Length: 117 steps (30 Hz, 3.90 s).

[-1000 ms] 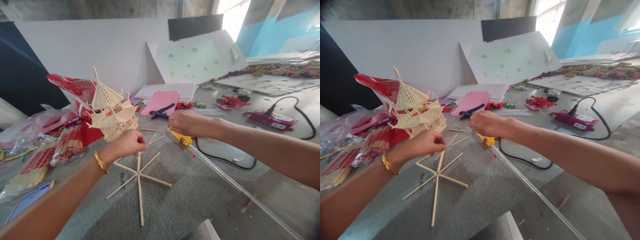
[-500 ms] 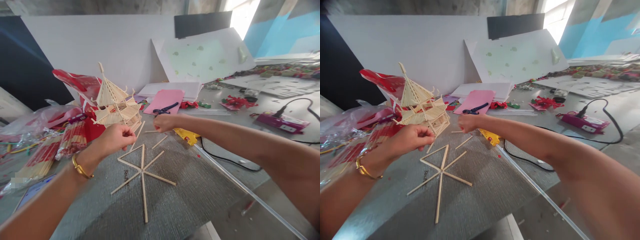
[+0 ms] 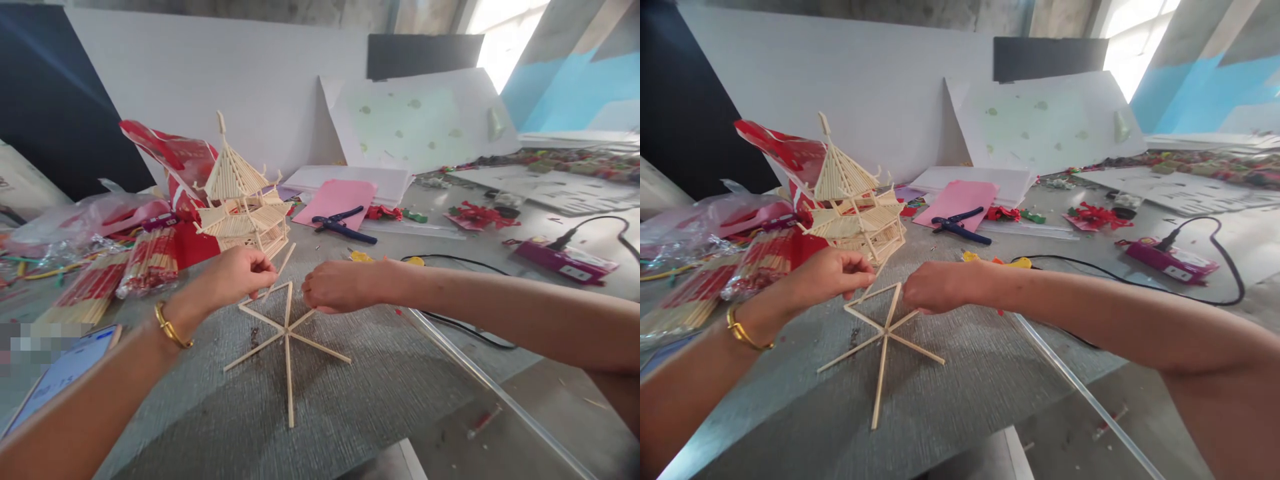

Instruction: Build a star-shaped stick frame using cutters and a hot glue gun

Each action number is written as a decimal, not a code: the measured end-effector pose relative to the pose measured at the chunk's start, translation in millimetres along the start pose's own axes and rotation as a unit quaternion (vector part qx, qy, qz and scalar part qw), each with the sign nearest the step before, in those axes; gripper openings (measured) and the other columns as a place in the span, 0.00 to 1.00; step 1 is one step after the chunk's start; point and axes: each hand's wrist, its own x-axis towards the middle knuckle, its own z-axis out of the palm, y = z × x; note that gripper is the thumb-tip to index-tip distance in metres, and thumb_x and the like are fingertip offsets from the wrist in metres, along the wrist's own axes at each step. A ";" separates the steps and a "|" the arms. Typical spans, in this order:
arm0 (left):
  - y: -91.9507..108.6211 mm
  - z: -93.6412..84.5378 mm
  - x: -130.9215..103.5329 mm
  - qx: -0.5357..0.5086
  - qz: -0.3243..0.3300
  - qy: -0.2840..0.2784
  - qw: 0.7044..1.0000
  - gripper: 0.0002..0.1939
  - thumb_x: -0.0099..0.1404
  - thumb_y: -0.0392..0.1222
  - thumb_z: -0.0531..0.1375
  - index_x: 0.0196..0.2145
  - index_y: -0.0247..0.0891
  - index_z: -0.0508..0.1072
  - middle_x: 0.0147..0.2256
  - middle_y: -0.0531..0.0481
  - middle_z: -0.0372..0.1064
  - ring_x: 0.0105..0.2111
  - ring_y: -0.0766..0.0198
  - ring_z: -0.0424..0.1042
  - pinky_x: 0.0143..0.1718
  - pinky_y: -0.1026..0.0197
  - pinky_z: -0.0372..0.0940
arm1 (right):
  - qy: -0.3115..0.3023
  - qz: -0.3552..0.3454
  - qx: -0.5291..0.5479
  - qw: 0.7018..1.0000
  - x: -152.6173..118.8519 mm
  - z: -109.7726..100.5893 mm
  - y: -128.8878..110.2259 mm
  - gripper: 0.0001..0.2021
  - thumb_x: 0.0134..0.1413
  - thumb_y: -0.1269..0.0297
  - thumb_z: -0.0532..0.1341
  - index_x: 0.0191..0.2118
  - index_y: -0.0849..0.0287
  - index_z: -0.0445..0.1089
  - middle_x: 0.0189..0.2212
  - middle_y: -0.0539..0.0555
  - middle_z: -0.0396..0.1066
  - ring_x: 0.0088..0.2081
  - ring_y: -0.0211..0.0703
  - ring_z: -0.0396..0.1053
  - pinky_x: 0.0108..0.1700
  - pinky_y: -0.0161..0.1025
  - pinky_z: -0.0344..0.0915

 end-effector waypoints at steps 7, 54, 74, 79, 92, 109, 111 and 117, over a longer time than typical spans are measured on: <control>-2.8 -2.6 -5.2 0.020 -0.014 -0.006 1.000 0.10 0.55 0.46 0.57 0.27 0.37 0.70 0.21 0.54 0.66 0.20 0.69 0.65 0.22 0.66 0.58 | -0.035 0.018 0.044 0.998 3.2 -9.3 0.4 0.07 0.55 0.71 0.55 0.35 0.60 0.70 0.36 0.53 0.71 0.35 0.39 0.65 0.33 0.37 0.53; -3.7 1.0 -9.0 0.003 0.006 -0.005 1.000 0.12 0.54 0.48 0.58 0.26 0.36 0.70 0.18 0.54 0.64 0.18 0.69 0.63 0.21 0.65 0.57 | -0.174 0.251 0.405 0.862 -2.4 -8.4 -14.2 0.03 0.42 0.72 0.59 0.23 0.64 0.68 0.18 0.47 0.62 0.22 0.32 0.60 0.25 0.31 0.55; 0.7 4.3 -14.4 -0.015 -0.002 -0.016 1.000 0.10 0.53 0.47 0.58 0.25 0.36 0.70 0.20 0.54 0.65 0.19 0.69 0.64 0.23 0.64 0.58 | -0.197 0.247 0.451 0.835 -1.8 -15.6 -23.8 0.03 0.43 0.72 0.58 0.23 0.65 0.66 0.19 0.48 0.64 0.22 0.35 0.65 0.23 0.33 0.63; 4.4 5.0 -14.1 0.004 -0.007 -0.020 1.000 0.11 0.54 0.48 0.57 0.26 0.36 0.70 0.19 0.54 0.65 0.19 0.68 0.63 0.23 0.64 0.57 | -0.201 0.251 0.465 0.825 -0.8 -15.1 -24.2 0.04 0.43 0.71 0.58 0.23 0.65 0.66 0.18 0.49 0.65 0.21 0.35 0.65 0.24 0.33 0.64; 1.2 7.6 -12.8 0.006 0.008 -0.034 0.999 0.12 0.54 0.48 0.57 0.26 0.36 0.71 0.21 0.52 0.67 0.20 0.67 0.64 0.22 0.64 0.56 | -0.210 0.259 0.470 0.817 -0.4 -21.6 -29.9 0.05 0.44 0.72 0.58 0.22 0.65 0.64 0.19 0.48 0.64 0.22 0.35 0.64 0.23 0.32 0.63; 8.3 13.4 1.2 -0.006 -0.014 -0.016 1.000 0.11 0.53 0.47 0.56 0.27 0.36 0.70 0.18 0.55 0.64 0.19 0.67 0.65 0.22 0.65 0.57 | -0.114 0.251 0.048 0.960 -2.2 -8.3 50.6 0.11 0.44 0.74 0.57 0.33 0.70 0.74 0.33 0.64 0.73 0.32 0.46 0.68 0.29 0.37 0.53; 8.5 11.4 -0.2 -0.012 -0.027 -0.015 0.999 0.10 0.53 0.47 0.56 0.27 0.36 0.70 0.16 0.56 0.63 0.17 0.68 0.63 0.20 0.65 0.54 | -0.111 0.246 0.057 0.961 -2.5 -6.5 57.2 0.10 0.45 0.73 0.58 0.34 0.69 0.74 0.33 0.63 0.73 0.32 0.45 0.67 0.30 0.36 0.54; 4.8 7.0 -0.5 -0.105 -0.074 -0.040 0.991 0.12 0.51 0.48 0.56 0.25 0.36 0.69 0.13 0.56 0.60 0.14 0.71 0.55 0.17 0.66 0.49 | -0.050 0.299 0.092 0.948 -54.1 -15.2 67.0 0.12 0.48 0.75 0.55 0.36 0.66 0.74 0.36 0.59 0.73 0.36 0.41 0.66 0.37 0.36 0.56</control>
